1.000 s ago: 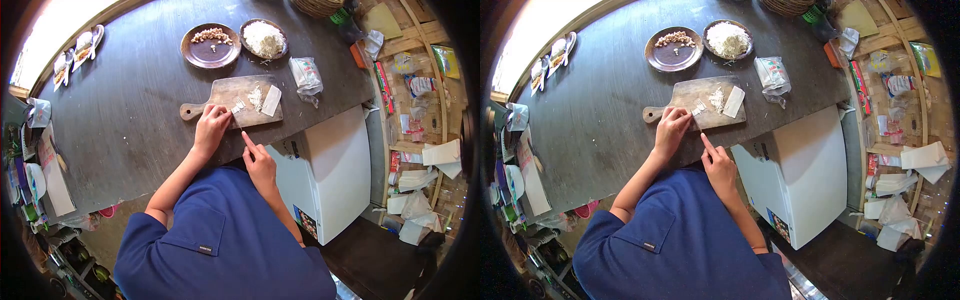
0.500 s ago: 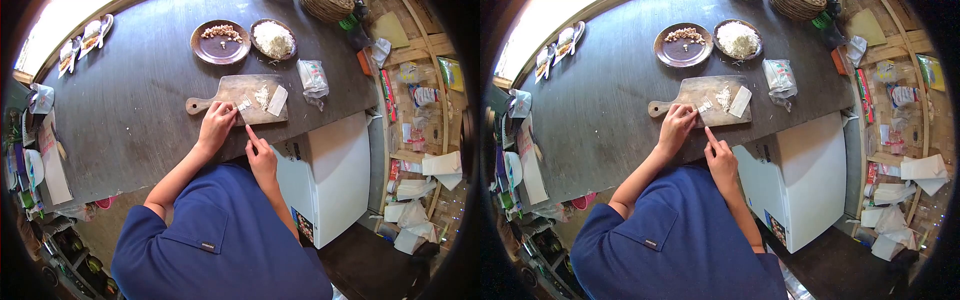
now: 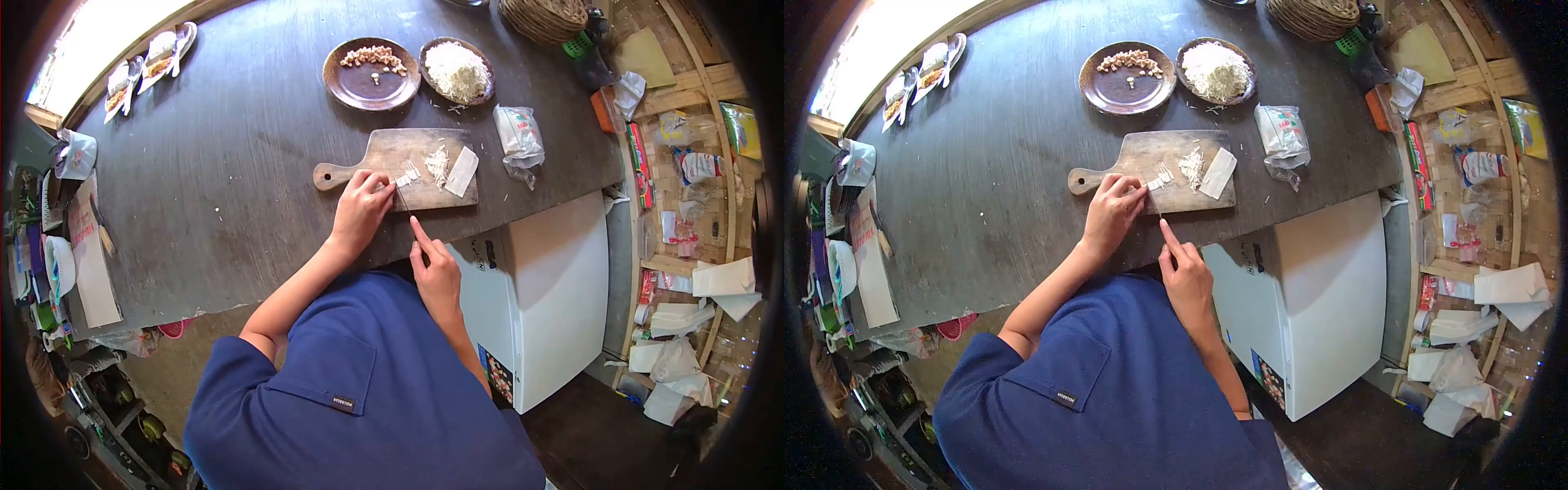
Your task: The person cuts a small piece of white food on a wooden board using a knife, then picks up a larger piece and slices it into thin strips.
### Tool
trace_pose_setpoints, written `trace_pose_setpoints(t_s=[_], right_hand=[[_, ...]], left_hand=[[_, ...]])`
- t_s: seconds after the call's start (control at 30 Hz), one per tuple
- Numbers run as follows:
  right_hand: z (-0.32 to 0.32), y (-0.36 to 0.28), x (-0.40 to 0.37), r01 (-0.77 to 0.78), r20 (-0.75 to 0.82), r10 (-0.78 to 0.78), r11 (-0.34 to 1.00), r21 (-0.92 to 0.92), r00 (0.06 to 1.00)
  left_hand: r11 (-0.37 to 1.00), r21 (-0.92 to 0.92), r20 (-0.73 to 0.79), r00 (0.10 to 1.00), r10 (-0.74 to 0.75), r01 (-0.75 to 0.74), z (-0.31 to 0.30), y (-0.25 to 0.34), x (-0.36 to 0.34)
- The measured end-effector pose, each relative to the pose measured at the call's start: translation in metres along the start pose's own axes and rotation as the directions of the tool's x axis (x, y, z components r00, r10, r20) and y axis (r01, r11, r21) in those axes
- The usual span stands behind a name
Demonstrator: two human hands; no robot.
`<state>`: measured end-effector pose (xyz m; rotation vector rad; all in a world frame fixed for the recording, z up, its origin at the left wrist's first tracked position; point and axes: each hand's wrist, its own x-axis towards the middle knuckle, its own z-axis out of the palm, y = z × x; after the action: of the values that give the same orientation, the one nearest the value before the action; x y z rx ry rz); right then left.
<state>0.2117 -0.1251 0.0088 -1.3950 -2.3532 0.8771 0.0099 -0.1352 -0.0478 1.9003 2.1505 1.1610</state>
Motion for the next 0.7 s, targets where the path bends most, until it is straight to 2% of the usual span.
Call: trace_pose_setpoints(t_s=[0.13,0.33,0.43,0.5,0.7], right_hand=[[0.004,0.005,0.002,-0.033,0.011,0.033,0.999,-0.027,0.999],[0.005,0.002,0.006,0.044,-0.035,-0.044,0.999,0.012,0.998],[0.003,0.005,-0.002,-0.012,-0.001,0.012,1.0,0.016,1.0],[0.005,0.009,0.003,-0.001,0.002,0.001,1.0,-0.025,1.0],[0.005,0.005,0.0,0.028,-0.019,-0.028,1.0,0.01,0.999]], left_hand=[[1.0,-0.007,-0.003,1.0,0.007,-0.007,-0.001,0.001,0.001],[1.0,-0.015,-0.009,1.0,-0.012,0.012,-0.001,0.001,-0.001],[1.0,-0.023,-0.007,1.0,-0.016,0.016,-0.001,0.0,0.0],[0.999,-0.026,-0.008,1.0,-0.022,0.021,-0.001,0.0,0.0],[1.0,0.011,-0.019,1.0,-0.022,0.023,-0.001,-0.002,-0.001]])
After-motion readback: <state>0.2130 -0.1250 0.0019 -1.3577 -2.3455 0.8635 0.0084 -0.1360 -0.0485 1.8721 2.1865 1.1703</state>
